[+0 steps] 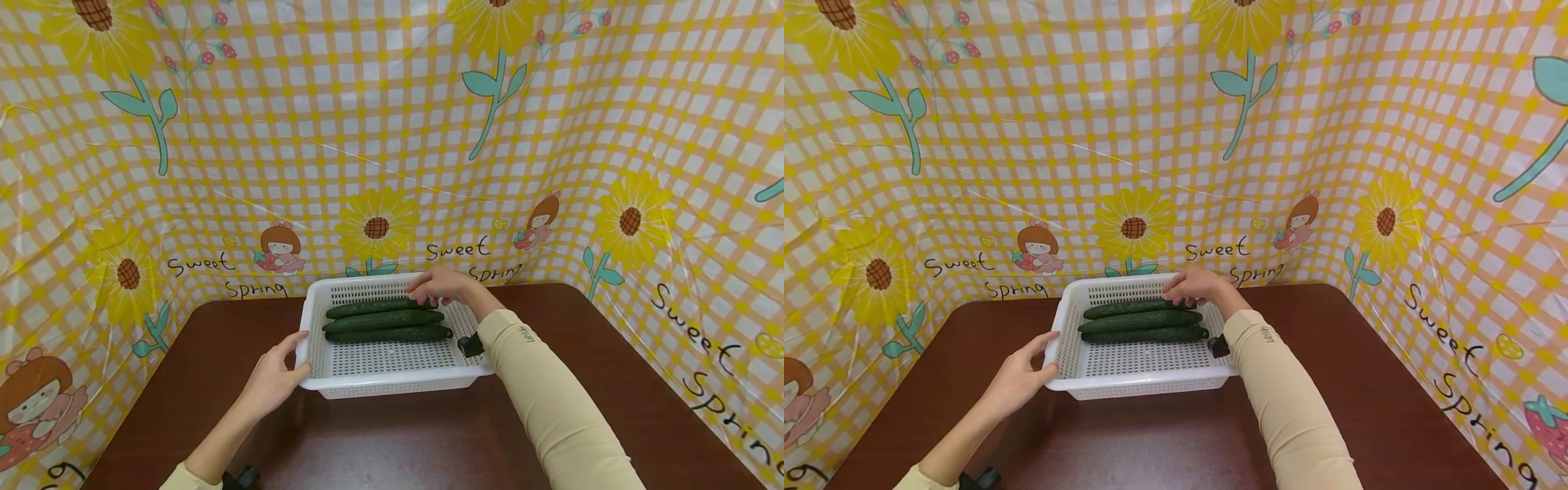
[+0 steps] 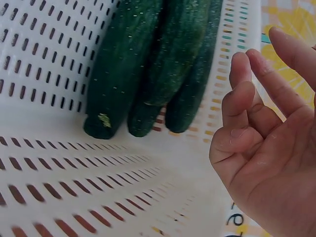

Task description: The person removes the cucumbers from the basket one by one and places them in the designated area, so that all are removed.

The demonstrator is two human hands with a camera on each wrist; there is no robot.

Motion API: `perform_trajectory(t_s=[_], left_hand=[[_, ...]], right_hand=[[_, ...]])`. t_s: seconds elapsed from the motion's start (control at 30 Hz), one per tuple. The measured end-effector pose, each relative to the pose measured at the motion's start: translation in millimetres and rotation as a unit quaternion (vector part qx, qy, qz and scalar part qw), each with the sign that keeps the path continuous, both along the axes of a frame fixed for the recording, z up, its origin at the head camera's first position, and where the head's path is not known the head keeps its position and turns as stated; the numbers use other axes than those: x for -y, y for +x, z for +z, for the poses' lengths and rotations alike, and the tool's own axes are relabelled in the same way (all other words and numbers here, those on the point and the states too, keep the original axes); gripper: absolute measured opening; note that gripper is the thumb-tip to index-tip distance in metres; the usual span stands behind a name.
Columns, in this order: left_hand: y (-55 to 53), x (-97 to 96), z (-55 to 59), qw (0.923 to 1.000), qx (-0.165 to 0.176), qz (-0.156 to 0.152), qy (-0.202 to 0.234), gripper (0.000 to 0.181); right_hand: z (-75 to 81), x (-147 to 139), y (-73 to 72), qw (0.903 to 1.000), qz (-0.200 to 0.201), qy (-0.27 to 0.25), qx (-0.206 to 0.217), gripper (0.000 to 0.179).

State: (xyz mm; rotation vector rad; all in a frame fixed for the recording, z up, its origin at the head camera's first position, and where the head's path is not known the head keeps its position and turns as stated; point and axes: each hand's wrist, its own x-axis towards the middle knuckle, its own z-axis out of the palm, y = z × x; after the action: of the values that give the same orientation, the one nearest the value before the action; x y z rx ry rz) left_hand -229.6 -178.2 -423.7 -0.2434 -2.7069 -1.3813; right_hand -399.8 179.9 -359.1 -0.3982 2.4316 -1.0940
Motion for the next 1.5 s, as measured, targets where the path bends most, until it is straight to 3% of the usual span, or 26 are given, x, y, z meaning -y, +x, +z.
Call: perform_trajectory(t_s=[0.33,0.57,1.17,1.5], left_hand=[[-1.3,0.4,-6.8,1.0000,-0.001,-0.002,-0.009,0.060],[-0.4,1.5,-8.2,1.0000,0.000,-0.003,-0.009,0.059],[-1.8,2.4,-10.5,0.9999,-0.001,-0.006,-0.008,0.058],[-1.8,4.5,-11.9,0.9998,-0.001,-0.014,-0.011,0.058]], right_hand=[[-24.0,0,-2.3,0.9980,-0.038,-0.026,0.043,0.033],[-36.8,2,-5.9,0.9979,-0.027,-0.027,0.051,0.033],[-43.8,2,-2.5,0.9993,-0.013,0.001,0.036,0.041],[-53.2,6,-4.0,0.9995,0.001,0.031,-0.001,0.036]])
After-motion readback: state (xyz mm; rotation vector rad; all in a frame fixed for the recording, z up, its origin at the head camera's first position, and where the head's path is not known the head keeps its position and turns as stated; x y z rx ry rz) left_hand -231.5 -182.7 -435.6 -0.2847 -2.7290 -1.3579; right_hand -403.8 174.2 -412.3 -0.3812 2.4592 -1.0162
